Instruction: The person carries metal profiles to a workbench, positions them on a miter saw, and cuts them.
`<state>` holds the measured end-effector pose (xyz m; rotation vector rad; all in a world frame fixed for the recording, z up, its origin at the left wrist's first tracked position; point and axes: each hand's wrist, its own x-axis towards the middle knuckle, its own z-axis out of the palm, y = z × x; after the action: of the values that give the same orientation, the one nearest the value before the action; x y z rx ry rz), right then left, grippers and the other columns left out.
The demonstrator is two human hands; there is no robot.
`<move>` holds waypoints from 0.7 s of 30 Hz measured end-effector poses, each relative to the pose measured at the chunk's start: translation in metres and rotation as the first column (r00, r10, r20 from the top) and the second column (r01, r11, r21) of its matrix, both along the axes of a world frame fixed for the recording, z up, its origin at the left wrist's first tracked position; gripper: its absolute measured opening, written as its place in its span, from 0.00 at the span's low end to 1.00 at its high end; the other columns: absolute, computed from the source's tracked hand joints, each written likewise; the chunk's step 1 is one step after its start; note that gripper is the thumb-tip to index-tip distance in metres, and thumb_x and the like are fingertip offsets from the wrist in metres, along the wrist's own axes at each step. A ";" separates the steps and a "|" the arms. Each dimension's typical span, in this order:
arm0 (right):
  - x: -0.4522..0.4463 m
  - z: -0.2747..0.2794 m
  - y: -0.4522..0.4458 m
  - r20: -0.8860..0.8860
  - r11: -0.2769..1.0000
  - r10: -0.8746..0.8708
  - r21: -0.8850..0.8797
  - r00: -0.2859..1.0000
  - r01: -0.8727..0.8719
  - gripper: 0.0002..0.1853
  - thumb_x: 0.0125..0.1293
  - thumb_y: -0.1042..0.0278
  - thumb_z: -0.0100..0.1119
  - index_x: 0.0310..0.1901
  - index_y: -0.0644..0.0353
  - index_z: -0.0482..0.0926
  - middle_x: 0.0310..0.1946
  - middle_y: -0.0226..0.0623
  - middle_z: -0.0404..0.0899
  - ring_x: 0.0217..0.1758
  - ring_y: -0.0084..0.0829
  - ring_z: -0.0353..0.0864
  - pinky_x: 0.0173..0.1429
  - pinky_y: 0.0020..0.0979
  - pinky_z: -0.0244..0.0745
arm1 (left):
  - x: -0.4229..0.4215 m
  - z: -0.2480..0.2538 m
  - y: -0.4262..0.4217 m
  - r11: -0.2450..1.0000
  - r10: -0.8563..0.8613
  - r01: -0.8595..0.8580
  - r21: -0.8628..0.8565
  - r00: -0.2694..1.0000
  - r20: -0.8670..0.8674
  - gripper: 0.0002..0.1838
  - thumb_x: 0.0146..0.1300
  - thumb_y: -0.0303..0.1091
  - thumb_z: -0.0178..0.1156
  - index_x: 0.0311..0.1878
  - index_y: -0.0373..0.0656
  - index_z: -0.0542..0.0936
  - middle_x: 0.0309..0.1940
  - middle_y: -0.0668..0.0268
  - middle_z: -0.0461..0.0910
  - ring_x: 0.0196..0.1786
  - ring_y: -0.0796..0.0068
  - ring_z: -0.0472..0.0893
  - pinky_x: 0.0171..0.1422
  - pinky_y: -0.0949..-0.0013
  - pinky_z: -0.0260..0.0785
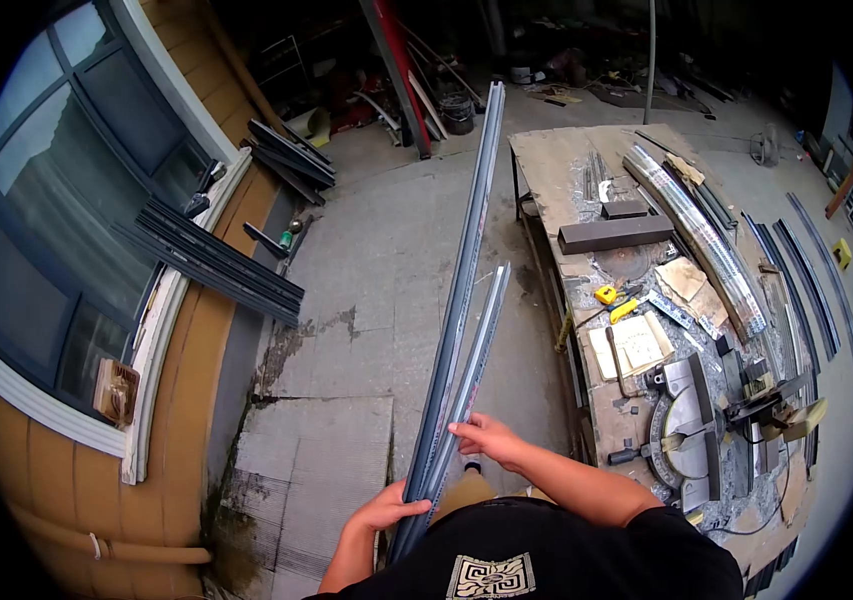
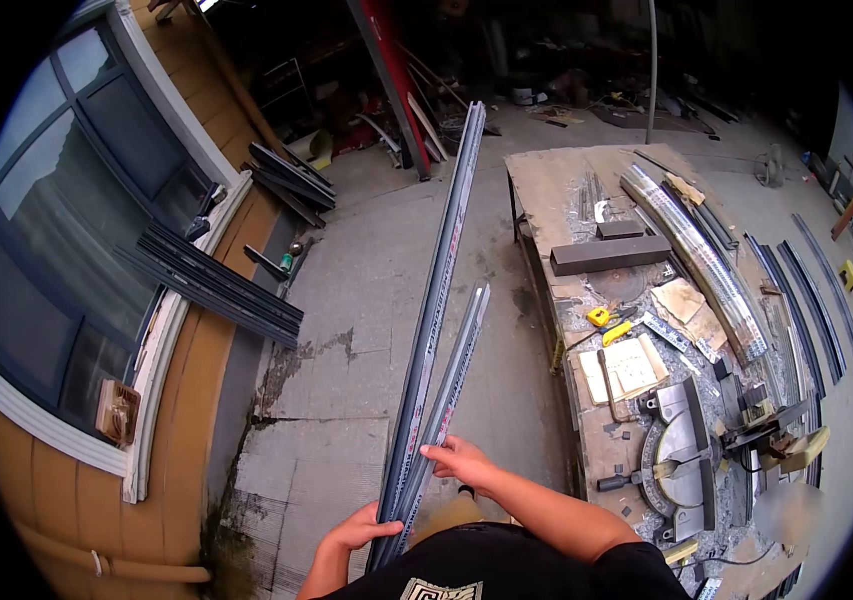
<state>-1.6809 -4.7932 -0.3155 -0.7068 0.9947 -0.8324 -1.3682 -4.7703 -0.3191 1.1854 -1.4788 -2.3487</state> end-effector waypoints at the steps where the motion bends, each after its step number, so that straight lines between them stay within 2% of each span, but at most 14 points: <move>1: -0.011 -0.002 -0.015 -0.006 0.999 -0.042 0.003 0.999 0.042 0.30 0.78 0.44 0.66 0.65 0.63 0.78 0.58 0.45 0.83 0.58 0.33 0.86 0.65 0.35 0.82 | -0.011 -0.002 -0.025 0.999 -0.029 0.029 -0.015 1.000 -0.009 0.34 0.72 0.41 0.75 0.72 0.35 0.74 0.59 0.59 0.86 0.60 0.73 0.85 0.68 0.64 0.78; 3: -0.035 -0.016 -0.048 -0.005 0.991 -0.137 -0.005 0.991 0.137 0.27 0.78 0.48 0.65 0.64 0.64 0.78 0.57 0.44 0.84 0.56 0.32 0.86 0.64 0.35 0.83 | -0.040 0.006 -0.082 0.994 -0.097 0.095 -0.062 0.995 -0.034 0.37 0.70 0.42 0.77 0.75 0.36 0.72 0.63 0.58 0.82 0.63 0.73 0.81 0.71 0.64 0.75; 6: -0.060 -0.014 -0.094 0.009 0.962 -0.273 -0.020 0.962 0.273 0.26 0.78 0.51 0.66 0.64 0.65 0.78 0.54 0.41 0.85 0.54 0.31 0.87 0.63 0.36 0.83 | -0.069 -0.010 -0.170 0.923 -0.256 0.250 -0.293 0.966 0.020 0.36 0.69 0.44 0.78 0.72 0.36 0.74 0.60 0.59 0.82 0.62 0.72 0.80 0.70 0.63 0.75; 8: -0.083 -0.016 -0.104 0.034 0.911 -0.411 -0.013 0.911 0.412 0.25 0.77 0.53 0.67 0.61 0.66 0.78 0.51 0.38 0.83 0.53 0.30 0.86 0.61 0.35 0.84 | -0.101 0.020 -0.222 0.924 -0.309 0.317 -0.215 0.948 0.072 0.33 0.67 0.43 0.79 0.68 0.36 0.76 0.57 0.60 0.82 0.59 0.70 0.82 0.68 0.63 0.76; 9: -0.091 0.000 -0.107 0.023 0.872 -0.488 -0.026 0.872 0.489 0.24 0.76 0.53 0.69 0.59 0.67 0.78 0.48 0.36 0.81 0.51 0.28 0.85 0.58 0.34 0.85 | -0.116 0.028 -0.245 0.904 -0.329 0.344 -0.253 0.939 0.102 0.30 0.66 0.39 0.80 0.64 0.36 0.77 0.54 0.61 0.84 0.56 0.71 0.84 0.65 0.62 0.79; 11: -0.106 0.003 -0.115 0.013 0.815 -0.575 -0.079 0.818 0.574 0.25 0.75 0.53 0.70 0.59 0.66 0.78 0.50 0.36 0.80 0.50 0.27 0.84 0.56 0.34 0.85 | -0.146 0.044 -0.292 0.888 -0.386 0.404 -0.220 0.915 0.121 0.28 0.65 0.36 0.80 0.63 0.37 0.78 0.52 0.61 0.85 0.55 0.71 0.85 0.65 0.62 0.80; 12: -0.114 0.002 -0.115 0.017 0.773 -0.631 -0.072 0.776 0.630 0.25 0.74 0.53 0.71 0.59 0.66 0.78 0.50 0.36 0.81 0.50 0.27 0.84 0.55 0.33 0.85 | -0.164 0.048 -0.311 0.885 -0.392 0.407 -0.226 0.913 0.112 0.27 0.64 0.36 0.80 0.61 0.37 0.78 0.47 0.64 0.85 0.50 0.74 0.84 0.58 0.64 0.80; 14: -0.122 0.003 -0.118 0.040 0.716 -0.694 -0.067 0.719 0.694 0.25 0.73 0.54 0.72 0.59 0.66 0.78 0.48 0.35 0.82 0.50 0.27 0.83 0.53 0.32 0.84 | -0.204 0.062 -0.356 0.758 -0.515 0.555 -0.343 0.832 0.208 0.28 0.62 0.37 0.82 0.59 0.38 0.78 0.40 0.69 0.83 0.44 0.77 0.81 0.51 0.67 0.76; 17: -0.130 -0.006 -0.109 0.056 0.637 -0.764 -0.086 0.642 0.766 0.25 0.69 0.56 0.76 0.58 0.65 0.79 0.46 0.35 0.84 0.51 0.27 0.84 0.53 0.32 0.82 | -0.271 0.082 -0.393 0.589 -0.566 0.634 -0.502 0.766 0.304 0.27 0.60 0.36 0.82 0.56 0.39 0.79 0.33 0.73 0.78 0.37 0.79 0.77 0.44 0.67 0.73; 20: -0.140 0.016 -0.094 -0.122 0.616 -0.787 -0.120 0.604 0.779 0.26 0.66 0.59 0.79 0.57 0.66 0.80 0.45 0.35 0.85 0.50 0.28 0.83 0.55 0.33 0.81 | -0.340 0.105 -0.408 0.376 -0.586 0.660 -0.650 0.713 0.386 0.24 0.57 0.32 0.82 0.52 0.39 0.80 0.32 0.67 0.78 0.36 0.74 0.78 0.44 0.64 0.74; 21: -0.145 0.004 -0.091 -0.178 0.613 -0.788 -0.134 0.590 0.778 0.26 0.63 0.60 0.81 0.55 0.67 0.81 0.47 0.37 0.86 0.50 0.30 0.84 0.59 0.35 0.80 | -0.364 0.110 -0.407 0.328 -0.580 0.665 -0.671 0.702 0.413 0.24 0.56 0.31 0.81 0.51 0.38 0.79 0.32 0.65 0.79 0.37 0.72 0.79 0.45 0.62 0.74</move>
<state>-1.8259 -4.8840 -0.3112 -0.3617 1.5405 -1.5853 -1.7324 -5.1768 -0.2090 0.4797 -2.9866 -1.4227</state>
